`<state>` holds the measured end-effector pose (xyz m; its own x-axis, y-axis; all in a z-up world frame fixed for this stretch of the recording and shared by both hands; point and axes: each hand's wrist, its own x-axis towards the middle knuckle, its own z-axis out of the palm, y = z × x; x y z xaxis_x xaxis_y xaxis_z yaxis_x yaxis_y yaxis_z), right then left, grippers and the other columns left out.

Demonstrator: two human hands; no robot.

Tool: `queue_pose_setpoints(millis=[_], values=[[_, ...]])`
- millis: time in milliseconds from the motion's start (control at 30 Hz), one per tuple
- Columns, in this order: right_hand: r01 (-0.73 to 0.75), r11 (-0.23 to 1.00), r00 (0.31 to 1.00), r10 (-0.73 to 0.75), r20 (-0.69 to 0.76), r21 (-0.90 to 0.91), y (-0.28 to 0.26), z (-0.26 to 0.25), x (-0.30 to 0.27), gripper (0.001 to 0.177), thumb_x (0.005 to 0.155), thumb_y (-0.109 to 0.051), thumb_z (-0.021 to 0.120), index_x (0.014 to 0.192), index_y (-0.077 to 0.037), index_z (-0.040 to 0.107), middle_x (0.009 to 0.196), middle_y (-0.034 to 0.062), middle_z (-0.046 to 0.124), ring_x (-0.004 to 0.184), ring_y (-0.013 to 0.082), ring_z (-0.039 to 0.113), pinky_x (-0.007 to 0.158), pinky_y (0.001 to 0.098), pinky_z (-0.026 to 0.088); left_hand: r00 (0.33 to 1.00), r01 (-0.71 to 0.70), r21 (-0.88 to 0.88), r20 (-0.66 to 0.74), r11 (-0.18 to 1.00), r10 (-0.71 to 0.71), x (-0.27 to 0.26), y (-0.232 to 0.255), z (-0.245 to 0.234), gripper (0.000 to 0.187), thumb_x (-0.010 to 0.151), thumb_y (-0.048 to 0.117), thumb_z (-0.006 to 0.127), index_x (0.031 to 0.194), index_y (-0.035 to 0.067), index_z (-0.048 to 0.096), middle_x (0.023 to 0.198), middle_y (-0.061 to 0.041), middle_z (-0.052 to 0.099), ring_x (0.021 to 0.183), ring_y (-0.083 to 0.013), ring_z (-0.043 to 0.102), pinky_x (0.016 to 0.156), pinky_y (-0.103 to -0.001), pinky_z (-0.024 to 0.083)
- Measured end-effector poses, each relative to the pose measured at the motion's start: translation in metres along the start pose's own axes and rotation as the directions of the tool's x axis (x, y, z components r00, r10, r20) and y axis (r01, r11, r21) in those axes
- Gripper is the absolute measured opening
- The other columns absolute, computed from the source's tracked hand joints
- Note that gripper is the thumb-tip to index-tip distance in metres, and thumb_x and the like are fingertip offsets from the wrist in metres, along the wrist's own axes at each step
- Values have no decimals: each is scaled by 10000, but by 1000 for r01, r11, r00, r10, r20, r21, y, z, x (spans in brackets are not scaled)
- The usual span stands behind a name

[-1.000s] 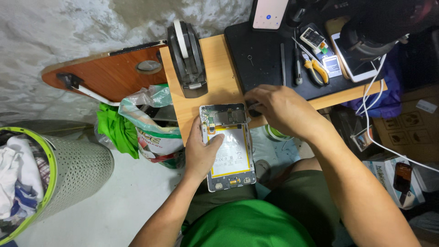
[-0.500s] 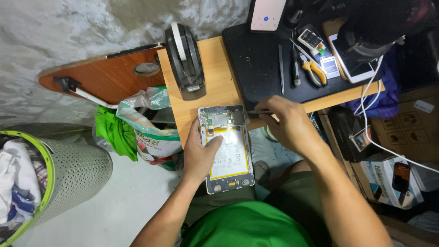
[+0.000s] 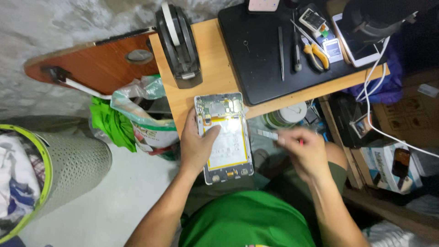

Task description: The person uses a metal spudger to carefully pry and disconnect ribbon cables and components from the internal logic board of a disassembled smartphone. The person works on the top edge of the device, manipulating small connectors and flex cables while holding the phone steady with the other hand.

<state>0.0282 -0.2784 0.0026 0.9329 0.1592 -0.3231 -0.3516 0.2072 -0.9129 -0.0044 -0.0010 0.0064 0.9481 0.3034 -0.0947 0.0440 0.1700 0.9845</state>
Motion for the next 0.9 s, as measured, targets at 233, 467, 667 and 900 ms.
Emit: queue_pose_setpoints(millis=[233,467,667,900], values=[[-37,998,994,42,98,-45,36,-30,-59,86,877,83,697,962,82,687,1037,210,753,821,206,712,769,322,585,1000,26,23,-12,999,-25,0,-4,-1,615,856,-62,670,1434,-15,467,1254,-100,677,1126,-157,663,988,-294,524],[-113,990,991,118,59,-82,53,-37,-79,153,899,46,680,1045,78,711,930,142,752,802,180,721,757,310,597,999,44,-7,-14,999,-45,1,4,2,614,871,-62,656,1448,-14,453,1254,-94,676,1113,-142,668,961,-288,536],[-136,968,988,147,39,-211,59,-34,-76,166,917,18,684,1070,61,731,880,117,750,789,149,707,745,284,578,997,78,-46,-22,996,-79,3,5,3,627,865,-64,657,1452,-14,442,1236,-105,679,1086,-145,676,934,-287,549],[74,833,980,40,193,-549,37,-15,-83,257,905,-3,659,1152,-19,727,890,33,710,807,84,652,728,225,526,998,67,-34,-18,997,-67,3,2,2,617,871,-64,657,1450,-29,444,1250,-111,678,1102,-151,675,952,-288,546]])
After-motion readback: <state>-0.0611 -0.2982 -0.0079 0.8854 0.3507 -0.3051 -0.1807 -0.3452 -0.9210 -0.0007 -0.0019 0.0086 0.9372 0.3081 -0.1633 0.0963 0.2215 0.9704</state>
